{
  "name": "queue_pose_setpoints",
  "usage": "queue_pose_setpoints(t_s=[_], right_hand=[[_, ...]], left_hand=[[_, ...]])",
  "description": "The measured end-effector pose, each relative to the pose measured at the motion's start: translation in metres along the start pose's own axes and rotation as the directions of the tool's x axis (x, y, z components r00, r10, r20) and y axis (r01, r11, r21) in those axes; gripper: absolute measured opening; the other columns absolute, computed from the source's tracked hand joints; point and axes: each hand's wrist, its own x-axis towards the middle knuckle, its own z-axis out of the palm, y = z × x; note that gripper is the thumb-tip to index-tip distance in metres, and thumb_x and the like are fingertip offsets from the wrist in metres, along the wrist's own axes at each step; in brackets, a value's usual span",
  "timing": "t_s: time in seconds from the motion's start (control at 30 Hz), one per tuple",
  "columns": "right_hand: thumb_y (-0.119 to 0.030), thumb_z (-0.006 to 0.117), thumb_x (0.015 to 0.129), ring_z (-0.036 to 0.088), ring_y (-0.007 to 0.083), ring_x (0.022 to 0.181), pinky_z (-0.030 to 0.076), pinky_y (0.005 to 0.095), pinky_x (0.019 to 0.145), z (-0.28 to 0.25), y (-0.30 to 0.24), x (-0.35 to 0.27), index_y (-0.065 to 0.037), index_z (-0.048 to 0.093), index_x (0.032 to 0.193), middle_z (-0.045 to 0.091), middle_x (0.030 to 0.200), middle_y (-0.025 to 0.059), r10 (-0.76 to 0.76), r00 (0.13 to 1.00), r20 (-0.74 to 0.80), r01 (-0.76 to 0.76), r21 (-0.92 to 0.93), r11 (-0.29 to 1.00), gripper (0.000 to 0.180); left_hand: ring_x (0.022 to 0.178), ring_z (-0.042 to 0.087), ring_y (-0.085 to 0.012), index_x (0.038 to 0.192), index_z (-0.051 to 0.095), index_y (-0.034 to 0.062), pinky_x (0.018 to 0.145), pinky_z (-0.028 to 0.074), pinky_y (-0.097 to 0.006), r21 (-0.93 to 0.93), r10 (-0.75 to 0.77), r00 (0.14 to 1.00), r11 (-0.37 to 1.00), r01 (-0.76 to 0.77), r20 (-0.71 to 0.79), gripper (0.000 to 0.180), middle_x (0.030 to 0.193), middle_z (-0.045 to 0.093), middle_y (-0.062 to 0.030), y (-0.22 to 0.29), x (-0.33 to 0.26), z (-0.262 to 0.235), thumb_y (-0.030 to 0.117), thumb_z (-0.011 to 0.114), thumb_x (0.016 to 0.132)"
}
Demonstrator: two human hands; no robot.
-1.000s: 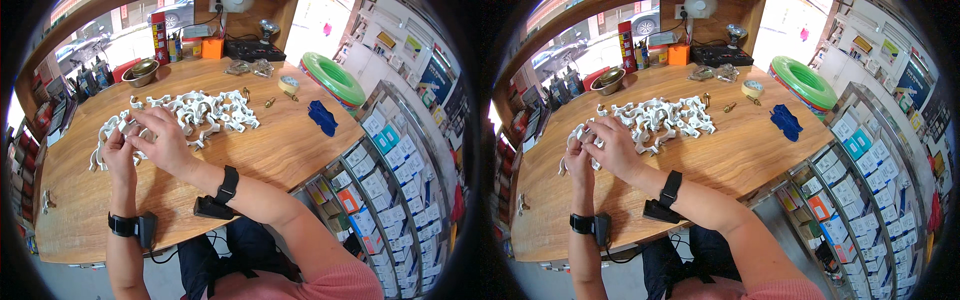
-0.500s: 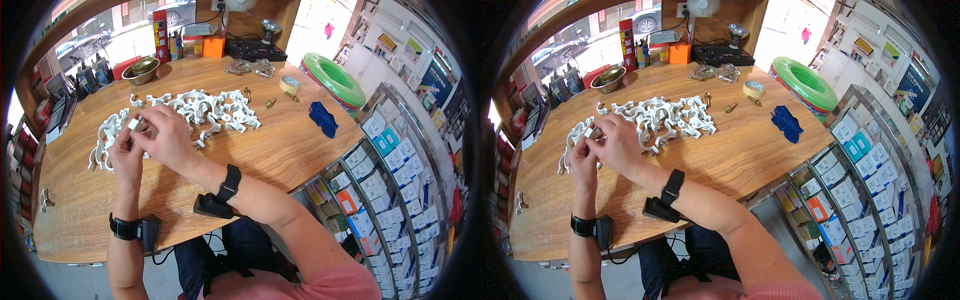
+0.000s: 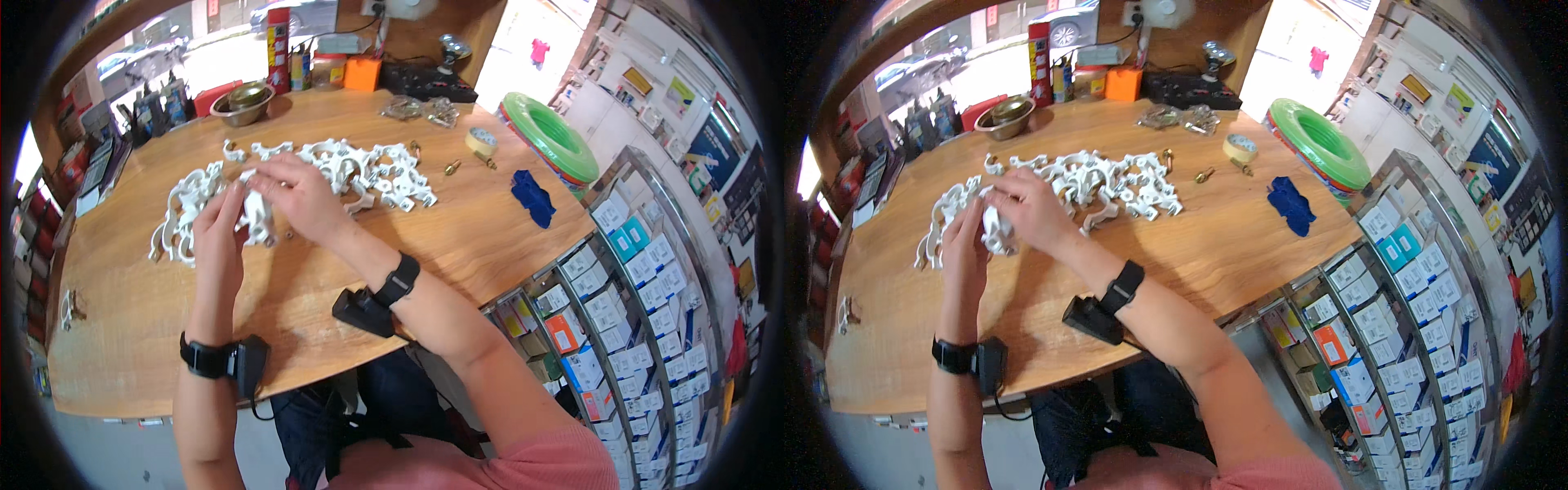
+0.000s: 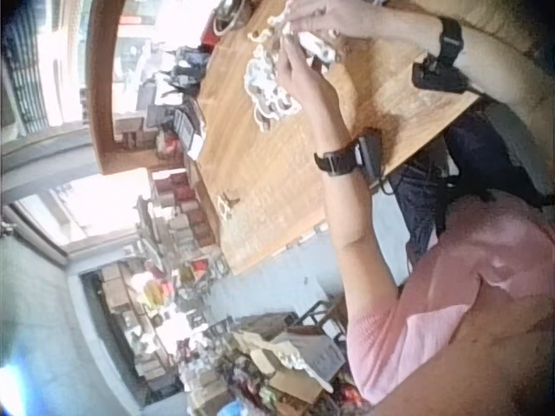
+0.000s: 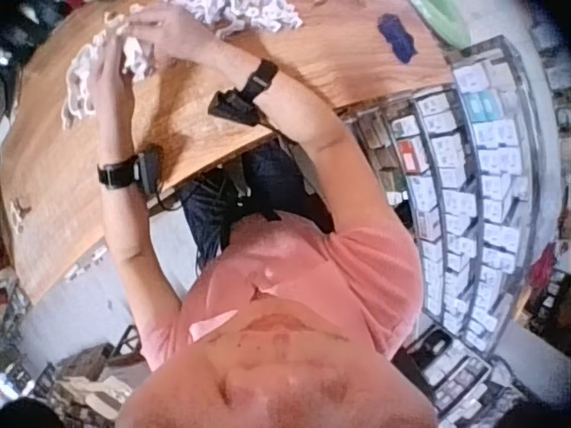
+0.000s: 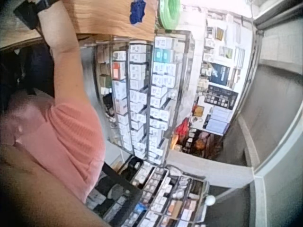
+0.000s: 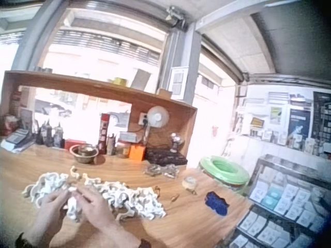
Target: The person assembles white plastic pipe clamps by hand, inserting metal bolts and nuts into the pre-drilled holes. They pick up clamp pieces, fit them together, and thread the hardware through before setting the units back on the table.
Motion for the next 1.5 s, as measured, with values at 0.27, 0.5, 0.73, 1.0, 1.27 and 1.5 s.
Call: queue_pose_setpoints(t_s=[0.27,0.5,0.73,1.0,1.27,1.5], right_hand=[[-0.012,0.055,0.081,0.052,0.0095,0.071,0.043,0.0233,0.063,0.013,0.009,-0.003,0.002,0.060,0.085,0.058,0.078,0.0041,0.230,0.972,0.038,-0.222,0.449,0.865,0.016],[-0.012,0.056,0.081,0.054,0.0071,0.063,0.045,0.0204,0.053,0.002,0.004,-0.002,0.000,0.060,0.087,0.058,0.074,0.0013,0.343,0.932,0.114,-0.353,0.491,0.796,0.014],[-0.011,0.057,0.081,0.057,0.0106,0.057,0.048,0.0217,0.051,0.007,0.003,-0.003,0.004,0.058,0.087,0.060,0.072,0.0064,0.309,0.944,0.118,-0.328,0.434,0.839,0.016],[-0.016,0.055,0.080,0.060,0.0151,0.061,0.048,0.0261,0.054,-0.009,0.007,0.001,0.000,0.060,0.085,0.062,0.073,0.0079,0.424,0.890,0.167,-0.440,0.074,0.895,0.018],[-0.014,0.056,0.074,0.058,0.0322,0.075,0.047,0.0397,0.067,0.001,0.024,-0.018,-0.006,0.064,0.082,0.060,0.079,0.0160,0.474,0.745,0.468,0.139,-0.805,0.577,0.013],[-0.009,0.055,0.071,0.057,0.0324,0.075,0.046,0.0388,0.067,-0.001,0.026,-0.019,-0.004,0.062,0.082,0.059,0.080,0.0176,0.439,0.770,0.463,0.128,-0.786,0.605,0.014]], left_hand=[[0.078,0.053,-0.0064,0.100,0.057,0.0047,0.058,0.043,-0.023,-0.026,-0.050,0.995,0.998,0.052,0.090,0.027,0.088,0.059,0.0000,-0.003,0.000,-0.009,0.025,0.054,0.083],[0.077,0.054,-0.0093,0.096,0.056,0.0083,0.064,0.044,-0.028,-0.243,-0.119,0.981,0.958,0.155,0.156,0.021,0.086,0.058,0.0001,-0.006,0.002,0.001,0.025,0.049,0.086],[0.074,0.058,-0.0132,0.092,0.055,-0.0004,0.065,0.050,-0.028,-0.267,-0.086,0.991,0.957,0.110,0.100,0.023,0.081,0.060,-0.0060,0.001,-0.002,0.004,0.021,0.050,0.085],[0.067,0.056,-0.0123,0.093,0.057,0.0035,0.057,0.047,-0.026,-0.144,-0.150,0.988,0.978,0.153,0.033,0.023,0.079,0.059,-0.0046,-0.001,0.004,-0.011,0.023,0.054,0.082],[0.064,0.057,-0.0133,0.091,0.057,0.0046,0.052,0.047,-0.028,-0.127,-0.210,0.978,0.970,0.207,-0.006,0.021,0.074,0.060,-0.0048,-0.009,0.016,-0.022,0.023,0.055,0.082],[0.063,0.057,-0.0134,0.092,0.057,0.0031,0.054,0.047,-0.028,-0.098,-0.216,0.976,0.972,0.216,0.006,0.021,0.075,0.061,-0.0060,-0.012,0.014,-0.019,0.021,0.054,0.082]])
